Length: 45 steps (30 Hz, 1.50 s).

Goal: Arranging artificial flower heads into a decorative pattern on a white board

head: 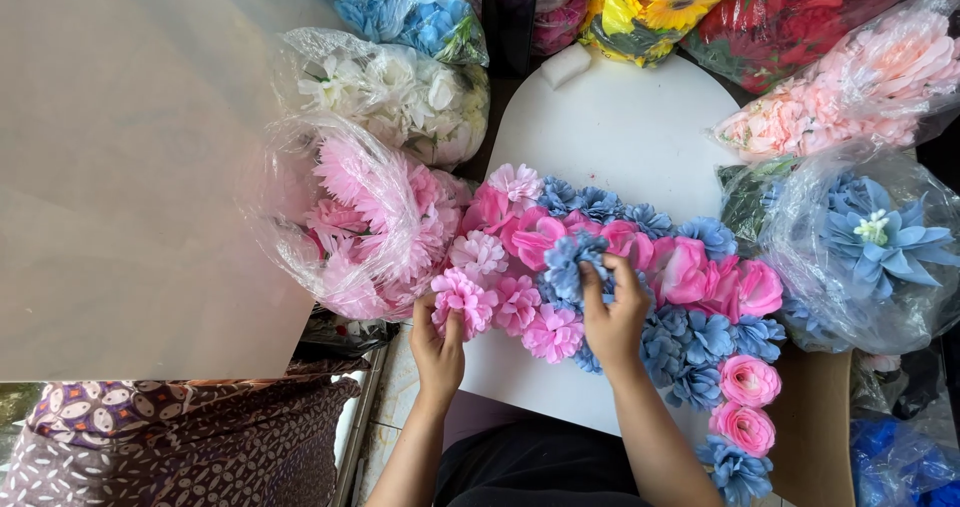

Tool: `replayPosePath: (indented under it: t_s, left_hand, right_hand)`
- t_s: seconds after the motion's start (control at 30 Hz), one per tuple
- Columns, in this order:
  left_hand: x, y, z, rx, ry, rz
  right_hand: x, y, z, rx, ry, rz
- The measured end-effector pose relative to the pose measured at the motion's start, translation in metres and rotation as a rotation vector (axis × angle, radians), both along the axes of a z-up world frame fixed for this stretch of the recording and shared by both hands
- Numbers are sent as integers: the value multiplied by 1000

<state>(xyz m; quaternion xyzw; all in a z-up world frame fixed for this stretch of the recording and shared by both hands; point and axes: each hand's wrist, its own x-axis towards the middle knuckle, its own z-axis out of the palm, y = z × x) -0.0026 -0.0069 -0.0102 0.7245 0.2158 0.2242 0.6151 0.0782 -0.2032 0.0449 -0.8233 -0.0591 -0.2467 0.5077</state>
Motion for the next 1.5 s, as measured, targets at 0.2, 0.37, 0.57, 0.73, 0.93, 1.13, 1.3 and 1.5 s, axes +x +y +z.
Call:
replayPosePath:
  t_s: [0.2,0.37,0.57,0.73,0.93,1.13,1.3,1.5]
  left_hand:
    - [43,-11,3,273,-231,-58]
    - [59,-45,0,586,-188,-43]
    - [61,-54,-2,917,-97,-5]
    - [64,-54,0,1000,-70,9]
    - [61,-52,7,1004,-31,-2]
    - [37,-52,44,817,-110,-67]
    - [11,-47,77,410,-260,-624]
    - [-5,-34,47,263,-235,-419]
  right_hand:
    - [-2,-13,-4,116,35,-32]
    - [-6,-20,-7,109,47,-54]
    - [-3,-28,-9,104,55,-81]
    - [-1,-28,-10,90,56,-81]
    - [-8,-37,-5,124,105,-87]
    - [-16,-58,-9,267,195,-62]
    - [-31,-42,15,196,282,292]
    - [-48,-5,49,-50,260,509]
